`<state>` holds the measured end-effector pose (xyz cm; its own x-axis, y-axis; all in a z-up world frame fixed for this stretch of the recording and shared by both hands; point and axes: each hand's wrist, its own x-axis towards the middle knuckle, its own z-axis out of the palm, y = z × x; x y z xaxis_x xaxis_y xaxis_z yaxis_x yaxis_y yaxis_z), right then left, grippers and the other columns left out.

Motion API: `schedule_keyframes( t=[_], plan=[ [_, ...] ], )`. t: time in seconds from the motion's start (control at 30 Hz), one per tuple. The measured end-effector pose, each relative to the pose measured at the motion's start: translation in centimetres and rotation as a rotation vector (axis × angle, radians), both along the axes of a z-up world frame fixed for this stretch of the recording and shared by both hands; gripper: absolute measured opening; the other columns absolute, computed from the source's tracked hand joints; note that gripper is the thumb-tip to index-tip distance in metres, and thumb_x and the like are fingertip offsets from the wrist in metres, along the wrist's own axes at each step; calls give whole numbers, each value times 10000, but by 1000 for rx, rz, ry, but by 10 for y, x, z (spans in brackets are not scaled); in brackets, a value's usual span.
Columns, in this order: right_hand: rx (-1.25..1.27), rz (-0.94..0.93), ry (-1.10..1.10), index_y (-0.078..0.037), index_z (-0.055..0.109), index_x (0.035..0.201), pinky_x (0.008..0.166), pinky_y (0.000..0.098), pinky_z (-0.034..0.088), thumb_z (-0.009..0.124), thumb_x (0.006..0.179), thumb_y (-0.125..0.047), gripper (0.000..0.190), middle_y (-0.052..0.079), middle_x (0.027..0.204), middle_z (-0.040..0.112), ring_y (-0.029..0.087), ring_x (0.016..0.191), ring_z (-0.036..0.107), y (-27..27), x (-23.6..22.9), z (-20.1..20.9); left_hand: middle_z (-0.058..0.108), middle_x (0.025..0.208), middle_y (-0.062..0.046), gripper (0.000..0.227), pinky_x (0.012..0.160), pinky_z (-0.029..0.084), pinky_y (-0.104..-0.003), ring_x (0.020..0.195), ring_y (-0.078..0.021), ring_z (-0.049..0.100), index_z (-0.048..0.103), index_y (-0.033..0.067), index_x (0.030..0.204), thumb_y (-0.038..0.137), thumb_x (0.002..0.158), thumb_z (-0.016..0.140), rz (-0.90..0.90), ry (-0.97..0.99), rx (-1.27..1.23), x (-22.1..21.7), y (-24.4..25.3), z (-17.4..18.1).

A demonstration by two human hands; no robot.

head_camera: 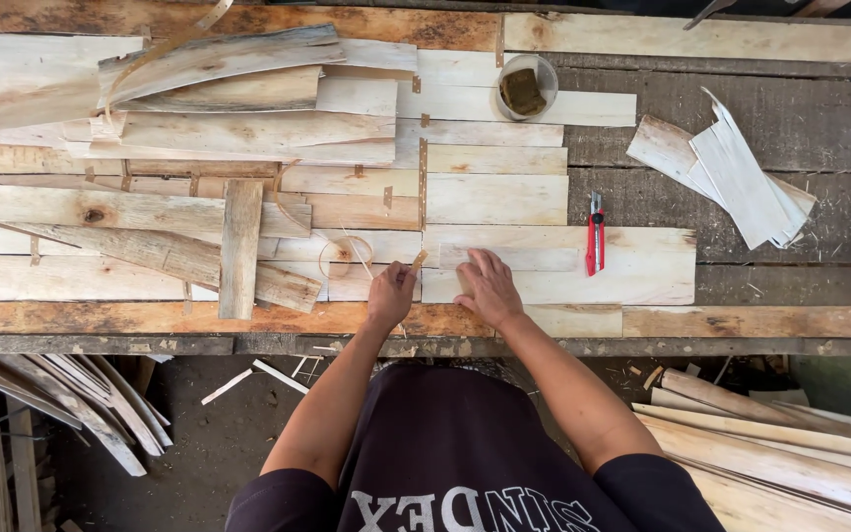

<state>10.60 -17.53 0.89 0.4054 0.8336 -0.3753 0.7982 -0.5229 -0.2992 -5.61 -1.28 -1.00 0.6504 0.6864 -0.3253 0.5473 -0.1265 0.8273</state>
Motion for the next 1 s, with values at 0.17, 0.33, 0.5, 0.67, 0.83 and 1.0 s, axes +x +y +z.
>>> schedule_keyframes(
  t=[0.17,0.33,0.5,0.67,0.83,1.0],
  plan=[
    [47,13,49,-138,608,1272,1189,560,305,796,818,-537,632,137,1514,410,336,1439,342,3,6,21,749,801,-136,214,689,563,-406,753,-293,736,681,37,940,251,947,661,-8,37,47,5,-4,2],
    [407,-119,210,-89,644,1248,1091,473,492,763,937,-371,436,132,1279,691,280,1218,634,6,18,23,741,789,-142,227,681,562,-422,740,-315,731,686,50,927,276,936,661,-96,44,89,19,-15,18],
    [516,-266,561,-16,713,1042,715,279,596,710,963,-207,207,82,910,769,150,784,744,19,36,38,744,800,-149,215,692,563,-422,745,-312,725,697,52,936,264,930,662,-123,38,72,41,-21,26],
    [493,-343,529,-13,699,989,625,312,536,696,966,-185,174,79,797,736,142,658,653,22,52,57,760,816,-128,249,694,564,-398,745,-276,733,735,63,970,301,933,675,-67,49,34,59,-21,26],
    [550,-455,524,-16,678,968,613,289,527,690,975,-192,177,59,761,712,115,647,642,24,76,54,763,816,-121,408,671,562,-352,728,-220,730,689,32,1118,356,877,751,122,29,-48,89,-12,45],
    [609,-562,554,-20,688,967,575,260,478,696,980,-183,163,32,721,670,74,627,563,30,111,52,771,856,-77,294,681,537,-289,749,-116,664,748,-17,1027,263,949,700,110,-160,-289,130,-4,28]
  ],
)
